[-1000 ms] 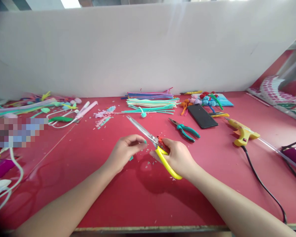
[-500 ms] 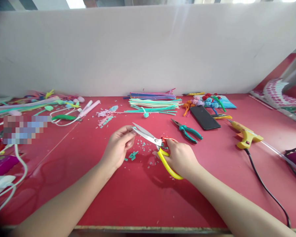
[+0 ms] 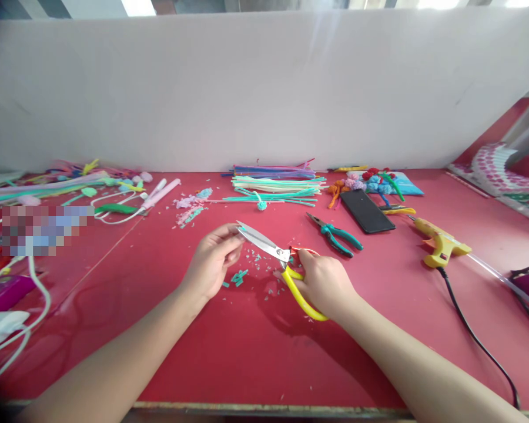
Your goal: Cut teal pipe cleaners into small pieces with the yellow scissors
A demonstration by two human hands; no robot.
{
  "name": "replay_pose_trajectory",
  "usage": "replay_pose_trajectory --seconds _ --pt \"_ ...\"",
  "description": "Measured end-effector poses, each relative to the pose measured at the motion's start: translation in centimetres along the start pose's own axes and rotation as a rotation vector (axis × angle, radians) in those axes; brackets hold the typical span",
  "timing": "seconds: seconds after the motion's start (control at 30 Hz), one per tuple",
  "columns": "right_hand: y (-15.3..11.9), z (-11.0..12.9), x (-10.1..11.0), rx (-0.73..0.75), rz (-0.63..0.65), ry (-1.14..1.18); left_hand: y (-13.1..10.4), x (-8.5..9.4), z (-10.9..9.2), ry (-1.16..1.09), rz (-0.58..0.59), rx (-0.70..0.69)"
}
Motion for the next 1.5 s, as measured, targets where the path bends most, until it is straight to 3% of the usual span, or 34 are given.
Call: replay_pose_trajectory --seconds 0.9,1.27,1.37,1.5 --pt "-0.2 -0.4 -0.5 -0.03 0.027 -0.007 0.0 0.0 -0.2 0.035 0.027 -0.026" --pt "0.0 -0.5 0.0 -0.114 0.04 0.015 0.1 0.1 0.1 0.072 0.026 0.002" --pt "0.2 -0.5 0.1 -0.117 0.025 0.108 0.0 -0.2 0.5 0.128 0.046 0.044" --pt "0.2 -0.1 -0.2 -0.092 0.021 0.4 -0.3 -1.3 1.2 0.272 0.149 0.09"
Point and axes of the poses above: each hand's wrist, its own y-axis towards the middle knuckle, its own x-axis out of the back of the hand, z = x × y, the point moved 4 cm from there along y, towards the middle knuckle, and after that the axes turned 11 degrees about x, right-handed, at the moved point
